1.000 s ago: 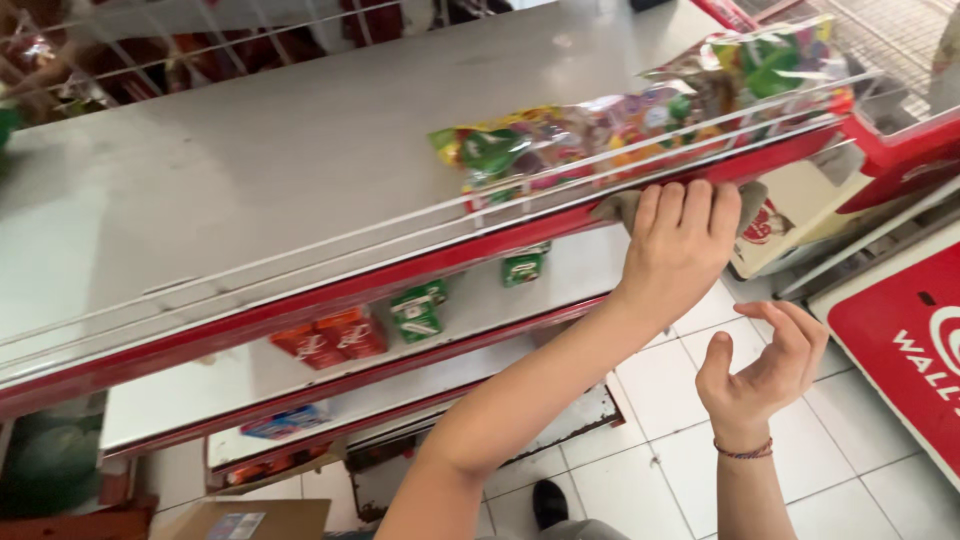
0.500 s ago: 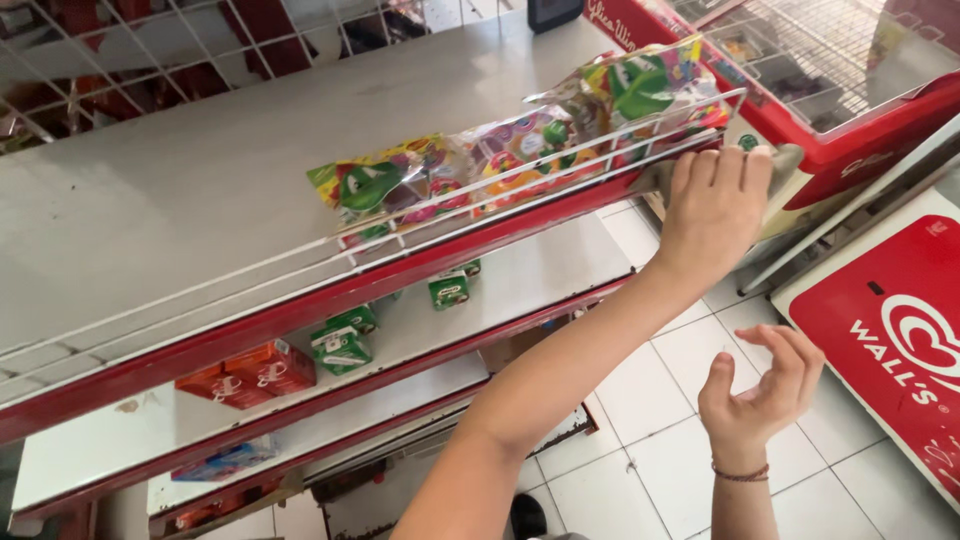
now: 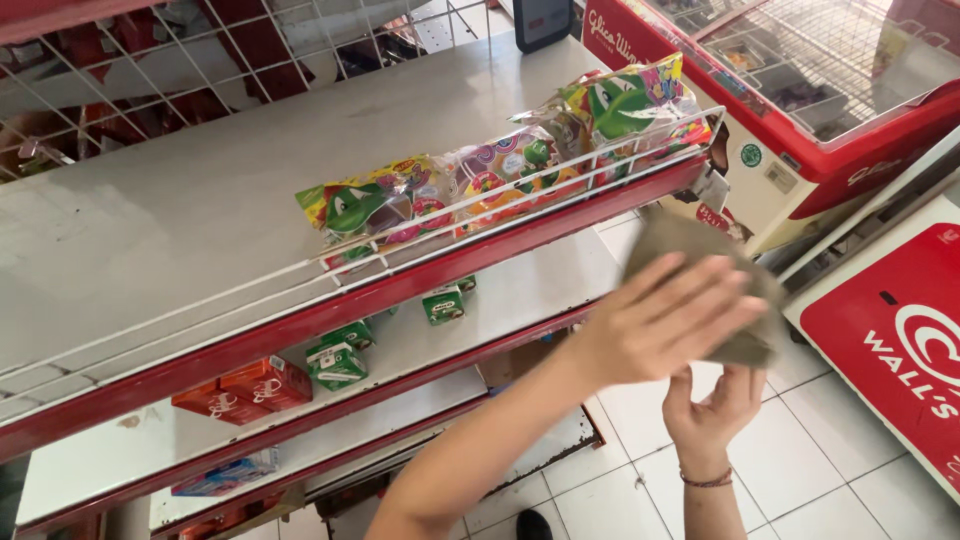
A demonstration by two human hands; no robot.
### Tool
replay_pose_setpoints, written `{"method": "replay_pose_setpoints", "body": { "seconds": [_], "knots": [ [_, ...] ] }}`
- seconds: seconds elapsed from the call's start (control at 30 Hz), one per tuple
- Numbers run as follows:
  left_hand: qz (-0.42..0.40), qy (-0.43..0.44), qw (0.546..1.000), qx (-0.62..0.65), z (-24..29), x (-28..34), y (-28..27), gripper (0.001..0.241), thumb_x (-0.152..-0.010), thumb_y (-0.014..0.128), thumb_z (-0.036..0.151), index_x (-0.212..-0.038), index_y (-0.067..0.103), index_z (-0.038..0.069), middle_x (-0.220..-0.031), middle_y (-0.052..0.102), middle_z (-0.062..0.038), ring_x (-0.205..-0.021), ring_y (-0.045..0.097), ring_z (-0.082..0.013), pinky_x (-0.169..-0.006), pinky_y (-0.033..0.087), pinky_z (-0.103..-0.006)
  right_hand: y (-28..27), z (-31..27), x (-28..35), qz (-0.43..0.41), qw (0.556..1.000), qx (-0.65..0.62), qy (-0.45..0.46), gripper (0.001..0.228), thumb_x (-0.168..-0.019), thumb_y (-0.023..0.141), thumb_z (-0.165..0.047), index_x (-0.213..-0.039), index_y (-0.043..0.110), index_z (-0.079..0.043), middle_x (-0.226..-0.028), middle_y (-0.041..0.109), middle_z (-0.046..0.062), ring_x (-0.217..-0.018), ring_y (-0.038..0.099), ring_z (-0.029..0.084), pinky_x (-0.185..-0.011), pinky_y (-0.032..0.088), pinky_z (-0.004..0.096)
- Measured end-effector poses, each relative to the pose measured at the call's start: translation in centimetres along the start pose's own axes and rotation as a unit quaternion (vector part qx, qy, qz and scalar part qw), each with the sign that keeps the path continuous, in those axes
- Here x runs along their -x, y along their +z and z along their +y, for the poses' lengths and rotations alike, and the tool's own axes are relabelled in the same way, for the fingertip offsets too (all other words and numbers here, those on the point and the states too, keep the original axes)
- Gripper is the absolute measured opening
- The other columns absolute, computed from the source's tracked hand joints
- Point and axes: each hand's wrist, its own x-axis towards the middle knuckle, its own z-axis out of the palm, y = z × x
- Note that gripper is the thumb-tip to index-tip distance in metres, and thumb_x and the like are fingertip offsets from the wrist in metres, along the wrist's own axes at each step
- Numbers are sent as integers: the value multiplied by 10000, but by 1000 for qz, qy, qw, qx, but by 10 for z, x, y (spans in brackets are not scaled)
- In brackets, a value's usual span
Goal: The person sprays a cleaning solution onto a red metal shelf in a store aisle and wipes the surface with a cloth. They repeatedly wipe different sections of the shelf, including the top edge and the front lip, while occasionally reaching into a cardboard box on the floor to adjust items.
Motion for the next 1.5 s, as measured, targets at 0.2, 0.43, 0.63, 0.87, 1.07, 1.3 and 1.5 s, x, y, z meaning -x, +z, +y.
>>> {"method": "replay_pose_setpoints", "body": {
  "seconds": [0.2,0.43,0.63,0.87,1.07,1.3,1.5],
  "knots": [
    [-94,-65,956,-270,-51,30,-21,487,-1011,553,130,-1482,585,13,-1581,510,-131,-1507,451,-224,-1297,218,-416,7,-7,-2,-36,998,-52,-3,363,-838,636,84,-1189,596,3,-1198,571,155,-1000,639,250,-933,528,361],
    [-109,-31,976,-184,-62,-6,37,479,-991,552,143,-1428,597,-48,-1568,500,-180,-1511,422,-268,-1304,278,-403,20,-16,-2,-54,997,-59,5,377,-824,644,98,-1183,601,-10,-1188,575,143,-950,664,222,-898,539,336],
    [-112,-18,972,-204,-60,-6,29,475,-998,544,126,-1443,604,-26,-1599,480,-124,-1513,424,-199,-1304,292,-356,41,-29,0,-70,991,-111,11,381,-826,634,122,-1187,597,4,-1216,564,138,-1018,630,237,-928,533,342],
    [-93,-63,963,-247,-57,72,-110,423,-1019,566,151,-1417,641,29,-1520,573,-98,-1441,514,-192,-1240,341,-353,95,-84,22,-160,888,-413,123,361,-908,545,155,-1241,548,14,-1238,502,91,-1064,620,178,-948,512,294],
    [-93,-118,915,-375,-45,135,-230,386,-1019,578,157,-1386,673,87,-1469,619,-43,-1398,554,-183,-1224,340,-400,141,-175,59,-263,812,-514,79,321,-866,563,156,-1155,559,19,-1232,466,94,-1043,587,178,-907,515,291],
    [-60,-203,869,-447,-37,214,-336,388,-988,598,125,-1364,676,67,-1439,625,-86,-1369,581,-257,-1205,373,-487,175,-275,82,-381,797,-465,-67,314,-797,671,87,-1096,627,0,-1115,603,124,-936,651,207,-866,533,327],
    [-1,-268,821,-504,-38,287,-435,457,-941,592,0,-1398,606,-9,-1487,563,-180,-1428,521,-368,-1244,339,-563,186,-348,111,-400,743,-524,-119,270,-818,668,63,-1071,642,-27,-1125,619,117,-873,685,192,-830,548,321]
  ]
}}
